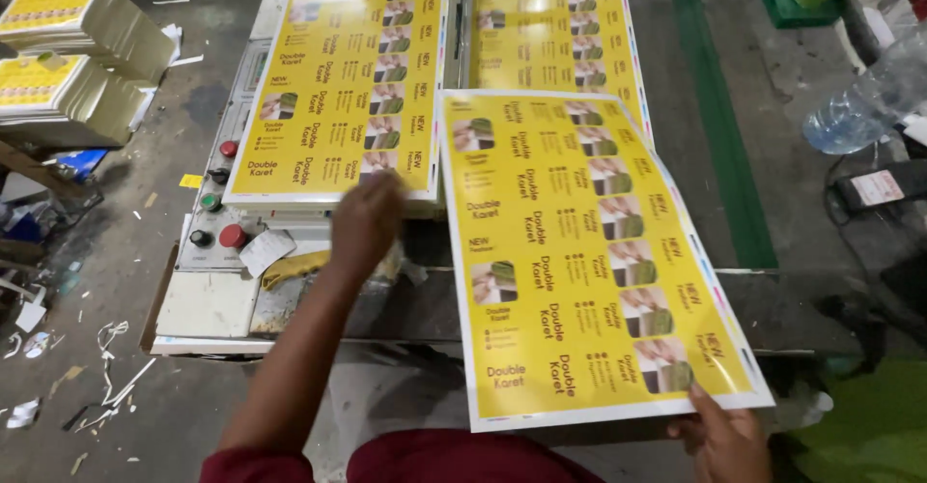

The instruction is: Fanning through stacks of yellow printed paper sheets to inspect quality and ensure they are not sticking together.

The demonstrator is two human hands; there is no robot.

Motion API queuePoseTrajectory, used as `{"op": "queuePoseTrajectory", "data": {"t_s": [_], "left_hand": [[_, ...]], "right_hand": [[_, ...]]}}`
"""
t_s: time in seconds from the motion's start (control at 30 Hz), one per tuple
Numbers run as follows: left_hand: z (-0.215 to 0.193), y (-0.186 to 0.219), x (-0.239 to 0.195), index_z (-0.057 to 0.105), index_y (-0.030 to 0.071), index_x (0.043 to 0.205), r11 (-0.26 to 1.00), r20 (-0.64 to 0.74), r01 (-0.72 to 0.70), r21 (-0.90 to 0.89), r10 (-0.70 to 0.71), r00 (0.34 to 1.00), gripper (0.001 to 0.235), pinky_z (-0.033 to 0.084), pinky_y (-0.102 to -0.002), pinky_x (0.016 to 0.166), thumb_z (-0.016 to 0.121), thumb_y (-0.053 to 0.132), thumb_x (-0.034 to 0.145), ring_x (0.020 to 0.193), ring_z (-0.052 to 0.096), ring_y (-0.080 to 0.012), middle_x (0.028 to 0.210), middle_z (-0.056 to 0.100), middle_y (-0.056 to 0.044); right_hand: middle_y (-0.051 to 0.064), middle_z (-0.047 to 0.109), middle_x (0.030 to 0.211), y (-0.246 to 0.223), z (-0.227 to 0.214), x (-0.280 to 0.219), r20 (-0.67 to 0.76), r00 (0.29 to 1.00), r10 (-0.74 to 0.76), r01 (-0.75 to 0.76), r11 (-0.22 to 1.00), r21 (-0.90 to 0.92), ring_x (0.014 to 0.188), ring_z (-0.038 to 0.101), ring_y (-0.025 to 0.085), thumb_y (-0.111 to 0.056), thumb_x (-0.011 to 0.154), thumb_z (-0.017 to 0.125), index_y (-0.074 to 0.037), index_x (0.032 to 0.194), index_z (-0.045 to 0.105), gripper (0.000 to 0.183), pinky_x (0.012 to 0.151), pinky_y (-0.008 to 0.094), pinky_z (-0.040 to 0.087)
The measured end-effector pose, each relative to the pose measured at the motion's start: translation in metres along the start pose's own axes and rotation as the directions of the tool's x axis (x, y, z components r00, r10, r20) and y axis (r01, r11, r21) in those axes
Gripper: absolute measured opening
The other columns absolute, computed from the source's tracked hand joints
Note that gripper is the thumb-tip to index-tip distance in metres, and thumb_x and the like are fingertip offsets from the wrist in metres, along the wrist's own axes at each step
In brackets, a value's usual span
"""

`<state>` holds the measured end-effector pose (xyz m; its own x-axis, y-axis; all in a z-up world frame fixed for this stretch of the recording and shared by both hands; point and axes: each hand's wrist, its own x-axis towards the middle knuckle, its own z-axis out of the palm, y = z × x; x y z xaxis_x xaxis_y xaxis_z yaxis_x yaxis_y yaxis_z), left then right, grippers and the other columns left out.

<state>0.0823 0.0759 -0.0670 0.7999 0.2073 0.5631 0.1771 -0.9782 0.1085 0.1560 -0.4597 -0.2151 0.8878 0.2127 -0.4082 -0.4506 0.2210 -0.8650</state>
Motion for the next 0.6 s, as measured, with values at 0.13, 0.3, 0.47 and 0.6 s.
{"op": "queuePoseTrajectory", "data": {"t_s": [0.13,0.3,0.47,0.6], "left_hand": [[0.014,-0.032,-0.014,0.048,-0.007,0.146,0.974,0.21,0.126,0.19,-0.166,0.964,0.083,0.029,-0.054,0.12,0.041,0.064,0.104,0.147,0.04,-0.0421,0.155,0.047,-0.029],[0.005,-0.032,-0.029,0.047,-0.006,0.146,0.965,0.258,0.035,0.259,-0.104,0.961,0.064,0.034,-0.052,0.115,0.053,0.038,0.099,0.147,0.041,-0.04,0.155,0.048,-0.028],[-0.03,-0.045,-0.032,0.061,0.007,0.123,0.997,0.192,0.05,0.064,-0.061,0.979,0.026,0.051,-0.047,0.061,0.052,0.014,0.099,0.075,0.069,-0.0371,0.107,0.071,-0.015],[-0.058,-0.039,-0.033,0.075,0.004,0.113,0.997,-0.022,0.008,0.077,-0.006,1.0,0.01,0.044,-0.042,0.061,0.067,0.004,0.108,0.066,0.058,-0.0319,0.085,0.067,-0.013]], "right_hand": [[0.02,0.064,0.078,0.005,-0.026,-0.007,-0.074,0.997,-0.031,0.022,0.993,-0.114,0.046,0.051,0.022,-0.007,0.102,0.057,0.003,0.135,0.055,0.034,0.039,0.028,0.035],[0.029,0.061,0.089,0.0,-0.034,-0.015,-0.097,0.995,-0.002,-0.015,0.985,-0.17,0.05,0.052,0.03,0.0,0.103,0.051,0.008,0.142,0.047,0.039,0.042,0.039,0.043],[0.021,0.062,0.094,0.011,-0.025,-0.021,-0.15,0.985,-0.084,0.054,0.979,-0.195,0.052,0.05,0.023,0.0,0.102,0.05,0.003,0.15,0.046,0.049,0.04,0.034,0.037],[0.017,0.067,0.106,-0.003,0.01,-0.051,-0.175,0.984,-0.037,0.017,0.994,-0.112,0.067,0.058,0.019,-0.006,0.1,0.054,0.002,0.144,0.051,0.044,0.05,0.03,0.046]]}}
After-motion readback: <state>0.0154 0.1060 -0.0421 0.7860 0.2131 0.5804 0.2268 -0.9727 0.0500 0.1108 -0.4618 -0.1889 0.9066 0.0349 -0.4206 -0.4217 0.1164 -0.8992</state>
